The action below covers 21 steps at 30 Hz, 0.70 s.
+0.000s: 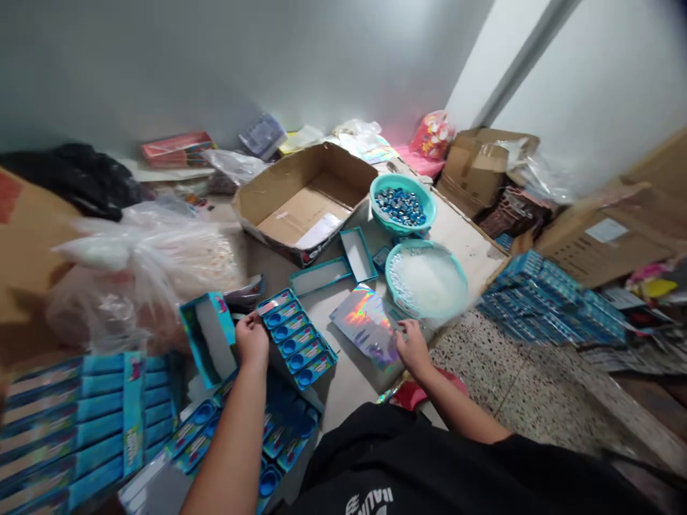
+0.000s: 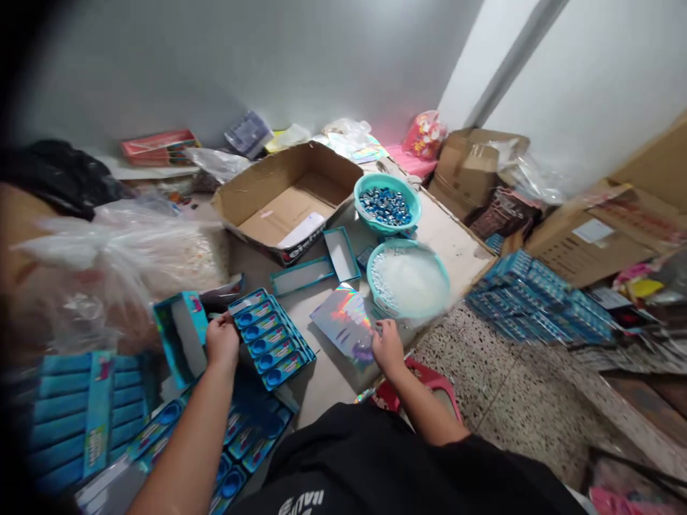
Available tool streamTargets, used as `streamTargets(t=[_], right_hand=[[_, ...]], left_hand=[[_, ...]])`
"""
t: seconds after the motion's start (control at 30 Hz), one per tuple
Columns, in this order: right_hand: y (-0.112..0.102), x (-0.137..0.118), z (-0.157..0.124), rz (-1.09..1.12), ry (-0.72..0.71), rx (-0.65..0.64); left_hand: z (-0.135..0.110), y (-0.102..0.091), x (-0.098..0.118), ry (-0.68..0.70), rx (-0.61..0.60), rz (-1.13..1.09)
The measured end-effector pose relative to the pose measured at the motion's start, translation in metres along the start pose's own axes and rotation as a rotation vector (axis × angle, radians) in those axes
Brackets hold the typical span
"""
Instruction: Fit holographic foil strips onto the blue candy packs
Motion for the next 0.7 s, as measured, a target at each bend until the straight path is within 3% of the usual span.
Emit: streamTargets(t=[0.1,0.2,0.3,0.43,0.53,0.6,0.7], right_hand=[[0.000,0.022,-0.007,-0.045,0.096,0.044],[0.002,0.044,-0.012,-0.038,0.211,0.101],[0.004,0.063,-0.009,0.029,0.275,0.103],[0.007,0.076,0.000,0.213,0.222,-0.008],[0.002,0.067,-0.012,0.395,0.099,-0.086],[-0.010,0.052,-0.031,0.523,-0.005,-0.123],[-0.048,0.027,-0.070,0.690,-0.188,-0.189]], left_hand=[[-0.001,-0.010,0.013,0.064,0.126,0.160],[-0.018,-0.021,0.030,0.189,0.238,0.246],[-0.059,-0.031,0.045,0.418,0.316,0.274],[-0.139,-0.022,0.051,0.742,0.245,0.356],[-0.198,0.013,0.051,0.942,0.032,0.484],[-0.231,0.052,0.051,1.061,-0.206,0.573],[-0.272,0.120,0.058,1.203,-0.498,0.674]])
Point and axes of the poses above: each hand's wrist, its own z-axis towards the middle knuckle, its own y-axis out of the palm, x = y × z, the point moved 5 cm from there along z, towards the middle knuckle, and after that the axes turned 10 degrees about -x, right-handed, at the moved point
